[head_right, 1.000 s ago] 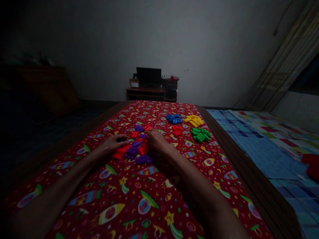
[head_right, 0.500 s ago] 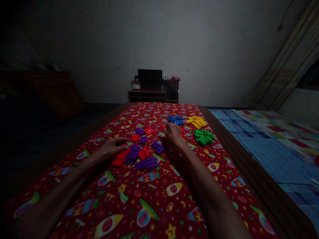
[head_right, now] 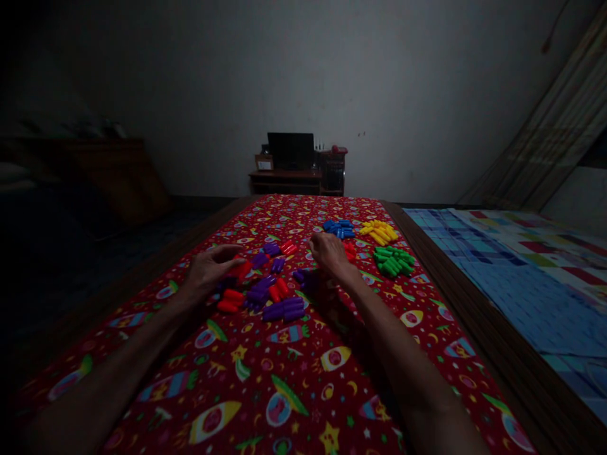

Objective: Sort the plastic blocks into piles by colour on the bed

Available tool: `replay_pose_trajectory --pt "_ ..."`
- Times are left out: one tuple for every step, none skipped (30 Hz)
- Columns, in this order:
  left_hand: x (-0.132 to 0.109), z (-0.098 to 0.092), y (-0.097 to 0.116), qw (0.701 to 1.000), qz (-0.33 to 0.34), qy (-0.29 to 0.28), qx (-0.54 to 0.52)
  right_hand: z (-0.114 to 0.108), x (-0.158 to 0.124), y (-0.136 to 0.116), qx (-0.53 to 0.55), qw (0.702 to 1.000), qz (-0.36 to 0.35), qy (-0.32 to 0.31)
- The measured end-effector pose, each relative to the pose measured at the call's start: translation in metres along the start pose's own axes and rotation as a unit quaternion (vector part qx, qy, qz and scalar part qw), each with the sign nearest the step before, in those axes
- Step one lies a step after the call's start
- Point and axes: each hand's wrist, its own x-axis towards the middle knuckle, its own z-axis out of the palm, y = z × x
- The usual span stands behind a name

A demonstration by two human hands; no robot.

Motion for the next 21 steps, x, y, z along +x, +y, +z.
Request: replay_pose_trajectory --pt "-0.002 0.002 0.004 1.000 -0.001 0.001 -0.019 0.004 -0.001 -0.012 0.058 0.997 -0.048 -0.011" --pt "-0.005 0.004 0.007 0.999 0.001 0.003 -0.037 0.008 -0.003 -0.024 0.115 0.989 -0.090 -0.025" --pt "-0.008 0.007 0.010 0.999 0.006 0.001 -0.054 0.013 -0.005 -0.034 0.166 0.978 -0.122 -0.037" --pt "-0.011 0.011 0.012 0.997 0.014 -0.007 -0.069 0.018 -0.008 -0.043 0.205 0.967 -0.143 -0.048" --pt "-0.014 0.014 0.014 0.996 0.024 -0.019 -0.082 0.022 -0.010 -0.050 0.229 0.960 -0.153 -0.057" --pt "-0.017 0.017 0.016 0.995 0.035 -0.031 -0.091 0.025 -0.011 -0.055 0.239 0.957 -0.153 -0.064" --pt "-0.020 0.020 0.018 0.993 0.046 -0.044 -0.096 0.026 -0.012 -0.057 0.241 0.957 -0.147 -0.071" --pt "-0.022 0.022 0.019 0.992 0.056 -0.053 -0.097 0.027 -0.012 -0.057 0.238 0.958 -0.137 -0.080" --pt "-0.023 0.023 0.020 0.992 0.065 -0.059 -0.095 0.027 -0.012 -0.056 0.231 0.961 -0.128 -0.087" --pt "-0.023 0.024 0.020 0.992 0.074 -0.059 -0.089 0.026 -0.012 -0.053 0.222 0.964 -0.118 -0.091" --pt "-0.023 0.023 0.020 0.992 0.082 -0.052 -0.082 0.025 -0.012 -0.050 0.208 0.968 -0.110 -0.091" --pt "-0.022 0.022 0.019 0.993 0.087 -0.041 -0.073 0.024 -0.013 -0.046 0.190 0.972 -0.105 -0.090" --pt "-0.021 0.021 0.017 0.994 0.089 -0.027 -0.065 0.023 -0.013 -0.043 0.170 0.976 -0.106 -0.089" --pt "-0.019 0.021 0.016 0.994 0.090 -0.012 -0.059 0.023 -0.014 -0.041 0.155 0.978 -0.111 -0.089" --pt "-0.017 0.020 0.013 0.995 0.088 -0.001 -0.056 0.023 -0.015 -0.040 0.148 0.977 -0.120 -0.091" --pt "-0.016 0.021 0.011 0.995 0.086 0.005 -0.053 0.023 -0.016 -0.040 0.152 0.975 -0.130 -0.093" --pt "-0.016 0.022 0.009 0.995 0.085 0.005 -0.052 0.024 -0.017 -0.042 0.169 0.971 -0.138 -0.094" --pt "-0.016 0.024 0.007 0.995 0.086 0.000 -0.051 0.025 -0.018 -0.045 0.193 0.966 -0.146 -0.094" --pt "-0.017 0.027 0.006 0.995 0.090 -0.011 -0.049 0.026 -0.019 -0.048 0.218 0.959 -0.153 -0.094" --pt "-0.019 0.030 0.006 0.994 0.096 -0.023 -0.047 0.027 -0.018 -0.051 0.240 0.953 -0.159 -0.093" --pt "-0.021 0.033 0.006 0.993 0.104 -0.036 -0.044 0.027 -0.018 -0.054 0.254 0.949 -0.164 -0.094"
